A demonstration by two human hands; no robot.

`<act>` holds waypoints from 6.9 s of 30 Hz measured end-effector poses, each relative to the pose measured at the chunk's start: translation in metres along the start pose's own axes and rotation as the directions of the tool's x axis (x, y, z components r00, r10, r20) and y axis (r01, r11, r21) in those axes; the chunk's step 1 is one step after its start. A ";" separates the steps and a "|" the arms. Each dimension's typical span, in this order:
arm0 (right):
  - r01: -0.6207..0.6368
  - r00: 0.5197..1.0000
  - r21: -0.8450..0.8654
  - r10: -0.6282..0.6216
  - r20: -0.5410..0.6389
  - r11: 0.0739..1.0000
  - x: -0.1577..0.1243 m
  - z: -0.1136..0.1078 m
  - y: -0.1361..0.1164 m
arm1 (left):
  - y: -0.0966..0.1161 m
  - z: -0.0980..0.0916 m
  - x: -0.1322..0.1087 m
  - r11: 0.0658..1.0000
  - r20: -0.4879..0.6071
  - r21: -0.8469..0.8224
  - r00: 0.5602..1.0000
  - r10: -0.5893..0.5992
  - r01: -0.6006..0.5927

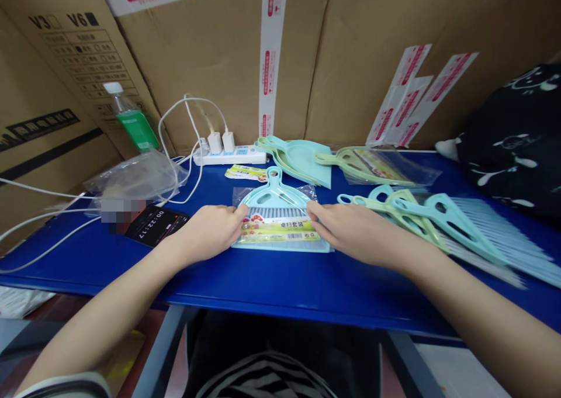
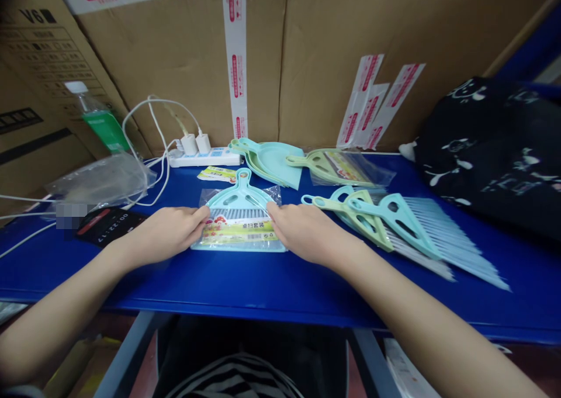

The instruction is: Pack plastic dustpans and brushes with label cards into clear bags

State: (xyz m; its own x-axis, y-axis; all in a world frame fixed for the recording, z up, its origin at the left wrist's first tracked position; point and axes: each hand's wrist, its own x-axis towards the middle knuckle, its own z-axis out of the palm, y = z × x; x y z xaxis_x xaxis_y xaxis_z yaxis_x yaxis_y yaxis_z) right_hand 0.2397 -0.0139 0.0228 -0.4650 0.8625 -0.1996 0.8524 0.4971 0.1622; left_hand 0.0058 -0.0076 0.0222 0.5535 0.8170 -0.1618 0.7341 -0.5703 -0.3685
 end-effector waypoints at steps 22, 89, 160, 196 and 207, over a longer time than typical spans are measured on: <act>-0.008 1.000 0.004 0.008 0.021 1.000 0.000 -0.001 0.000 | 0.000 -0.001 0.000 1.000 0.003 -0.027 1.000 0.000 0.000; -0.024 0.999 0.091 0.022 0.024 0.996 -0.003 -0.008 0.001 | 0.001 -0.002 -0.001 1.000 0.004 -0.021 1.000 0.008 -0.008; -0.355 0.932 -0.156 0.335 -0.141 0.922 0.005 0.009 0.028 | 0.001 -0.002 -0.001 0.999 0.014 -0.053 1.000 0.006 -0.005; -0.303 0.953 -0.111 0.300 -0.042 0.947 0.007 0.001 0.030 | 0.001 -0.003 -0.002 0.999 0.001 -0.049 1.000 0.004 -0.004; -0.319 0.948 -0.039 0.318 -0.014 0.947 0.011 0.005 0.031 | 0.002 -0.004 -0.001 0.998 0.020 -0.057 1.000 0.002 -0.001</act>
State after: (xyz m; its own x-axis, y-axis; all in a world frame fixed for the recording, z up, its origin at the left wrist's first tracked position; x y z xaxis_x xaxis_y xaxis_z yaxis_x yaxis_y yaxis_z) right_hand 0.2624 0.0110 0.0213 -0.1728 0.9771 -0.1240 0.9461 0.1997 0.2551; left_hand 0.0078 -0.0101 0.0254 0.5471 0.8174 -0.1806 0.7550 -0.5750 -0.3153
